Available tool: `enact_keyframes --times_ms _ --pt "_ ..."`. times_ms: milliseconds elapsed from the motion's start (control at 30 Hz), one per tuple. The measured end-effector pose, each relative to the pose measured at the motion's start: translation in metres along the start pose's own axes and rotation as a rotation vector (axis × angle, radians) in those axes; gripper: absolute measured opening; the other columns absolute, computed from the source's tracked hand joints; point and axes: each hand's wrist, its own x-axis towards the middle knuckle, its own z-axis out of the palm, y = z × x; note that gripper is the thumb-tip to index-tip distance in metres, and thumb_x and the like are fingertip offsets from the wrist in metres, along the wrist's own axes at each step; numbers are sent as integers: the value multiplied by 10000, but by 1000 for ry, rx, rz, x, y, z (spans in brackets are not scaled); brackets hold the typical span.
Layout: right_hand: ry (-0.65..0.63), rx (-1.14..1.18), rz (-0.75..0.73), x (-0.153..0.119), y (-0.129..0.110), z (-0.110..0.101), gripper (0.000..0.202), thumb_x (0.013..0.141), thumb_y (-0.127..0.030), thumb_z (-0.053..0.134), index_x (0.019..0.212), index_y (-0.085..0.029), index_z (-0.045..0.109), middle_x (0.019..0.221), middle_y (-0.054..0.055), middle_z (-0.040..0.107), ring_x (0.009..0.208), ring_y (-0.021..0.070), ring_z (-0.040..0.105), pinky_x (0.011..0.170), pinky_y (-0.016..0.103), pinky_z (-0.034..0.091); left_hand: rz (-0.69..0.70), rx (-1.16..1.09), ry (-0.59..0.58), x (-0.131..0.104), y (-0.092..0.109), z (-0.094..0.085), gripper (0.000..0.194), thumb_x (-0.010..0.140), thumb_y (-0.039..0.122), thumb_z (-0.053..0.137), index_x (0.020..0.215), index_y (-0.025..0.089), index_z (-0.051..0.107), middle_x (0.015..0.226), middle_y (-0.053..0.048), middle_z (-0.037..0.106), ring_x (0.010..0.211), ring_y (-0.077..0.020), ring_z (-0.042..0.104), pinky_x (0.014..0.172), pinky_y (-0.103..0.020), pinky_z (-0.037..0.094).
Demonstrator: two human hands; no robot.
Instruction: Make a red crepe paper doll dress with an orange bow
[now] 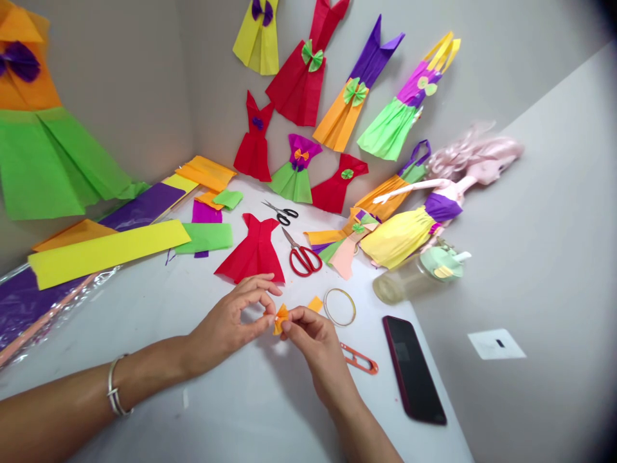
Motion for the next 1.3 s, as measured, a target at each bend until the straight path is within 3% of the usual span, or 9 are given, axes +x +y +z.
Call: enact_keyframes --times_ms 333,600,700,833,967,1167,1300 --pt "34 114 32 3 5 -5 168 763 -338 746 767 -182 683 694 -17 628 671 113 523 687 230 402 -171 -249 -42 5 0 -11 173 871 412 611 818 248 613 1282 -21 589 1385 -273 380 1161 -480 246" --pt "107 259 39 6 2 -11 189 712 -333 793 735 -185 677 715 -18 617 667 115 540 722 252 426 -274 -513 124 7 -3 -13 130 848 365 629 856 236 647 1311 -46 614 1313 -291 474 1113 -468 322" --pt "121 330 42 7 2 -13 179 714 -319 794 741 -189 674 726 -25 597 660 109 541 706 246 422 -298 -476 108 9 -5 -12 163 865 384 603 841 228 646 1228 -48 653 1201 -283 556 1073 -468 358" --pt "105 381 30 8 2 -14 182 719 -318 793 745 -192 664 746 -25 588 657 108 540 708 249 423 -269 -368 -14 8 -5 -10 161 856 388 604 847 228 626 1160 -42 656 1161 -271 564 1045 -449 379" --pt "100 286 -7 7 3 -13 174 755 -331 761 780 -194 657 726 -17 593 680 120 527 719 254 414 -231 -370 -72 8 1 -9 212 854 371 612 1027 249 610 1155 -37 650 1159 -239 564 1042 -403 386" --pt "91 109 -77 4 4 -10 156 792 -337 728 783 -199 654 725 -22 598 690 118 512 695 241 395 -213 -396 -133 9 5 -10 211 856 387 644 992 229 610 1055 -21 660 1053 -212 609 960 -340 444" --pt "86 23 -97 3 2 -8 188 813 -382 708 819 -197 676 759 -2 630 708 128 527 700 252 410 -149 -328 -112 7 0 -9 148 904 371 597 947 231 620 992 -7 659 1013 -194 618 941 -333 461"
